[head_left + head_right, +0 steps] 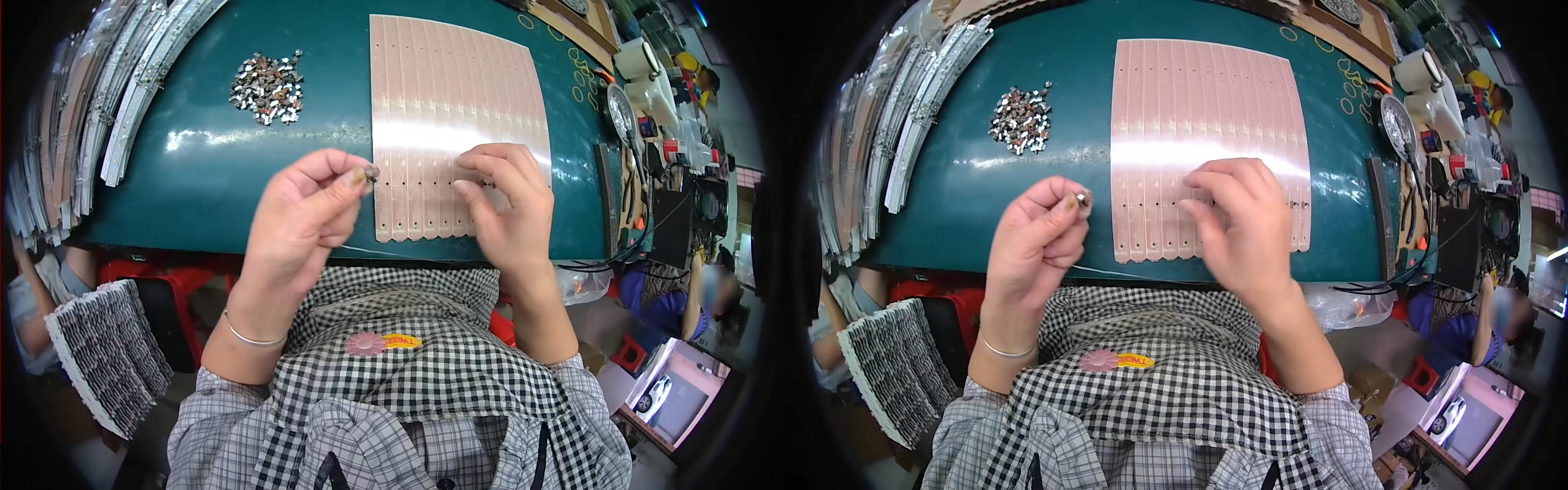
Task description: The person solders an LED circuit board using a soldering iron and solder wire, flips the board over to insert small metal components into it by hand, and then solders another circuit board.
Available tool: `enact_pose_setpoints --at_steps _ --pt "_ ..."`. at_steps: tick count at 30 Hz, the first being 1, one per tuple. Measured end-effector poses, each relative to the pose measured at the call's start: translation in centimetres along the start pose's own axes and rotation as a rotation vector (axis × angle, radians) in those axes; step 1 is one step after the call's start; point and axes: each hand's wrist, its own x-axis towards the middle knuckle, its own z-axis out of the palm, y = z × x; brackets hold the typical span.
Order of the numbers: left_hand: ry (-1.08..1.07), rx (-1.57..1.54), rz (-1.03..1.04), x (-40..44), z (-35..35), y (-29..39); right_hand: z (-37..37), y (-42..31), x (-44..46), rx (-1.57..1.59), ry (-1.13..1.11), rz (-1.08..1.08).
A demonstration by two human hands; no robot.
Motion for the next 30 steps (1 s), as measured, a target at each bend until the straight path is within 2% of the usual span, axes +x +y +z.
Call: enact_pose_setpoints --at_steps 3,4,6,9,11,12,14,16,18,21,25,28,30 --pt "-0.037 -0.111 -0.114 -0.2 1.2 -1.1 0.5 -3.0 0.1 0.18 0.11 -0.2" --pt "-0.03 -0.158 -0.175 -0.3 1.7 -1.4 0.8 -3.3 0.1 0.179 0.115 -0.201" --pt "0.005 -0.125 -0.236 -0.6 3.2 -1.5 1.6 -3.5 0.2 0.177 0.197 -0.372" --pt "0.006 -0.16 -0.224 -0.7 3.0 -1.8 2.0 -3.3 0.2 0.183 0.21 -0.39" --pt "0.006 0.102 -0.12 -0.5 2.8 -1.5 1.9 -3.3 0.0 0.198 0.177 -0.344" --pt "0.015 0.104 -0.117 -0.2 2.2 -1.3 1.6 -3.0 0.1 0.207 0.175 -0.346" --pt "0.191 1.067 0.591 0.9 0.3 -0.2 0.9 -2.1 0.1 0.242 0.074 -0.178" --pt "0.439 1.462 0.774 1.9 -0.8 2.2 0.6 -1.0 0.1 0.195 0.045 -0.113" --pt "0.492 1.555 0.779 3.3 -2.7 3.1 0.6 0.3 -0.1 0.127 -0.045 -0.03" --pt "0.481 1.638 0.797 4.4 -4.1 2.9 0.9 1.1 -0.5 0.058 -0.062 -0.032" --pt "0.456 1.616 0.74 4.2 -3.3 2.5 1.4 1.2 -0.5 0.026 -0.049 -0.042" --pt "0.526 1.576 0.724 4.3 -3.2 2.4 1.7 1.3 -0.4 -0.011 -0.045 -0.063" --pt "0.5 1.641 0.818 4.5 -3.5 2.5 1.8 1.4 -0.4 -0.043 -0.049 -0.075"
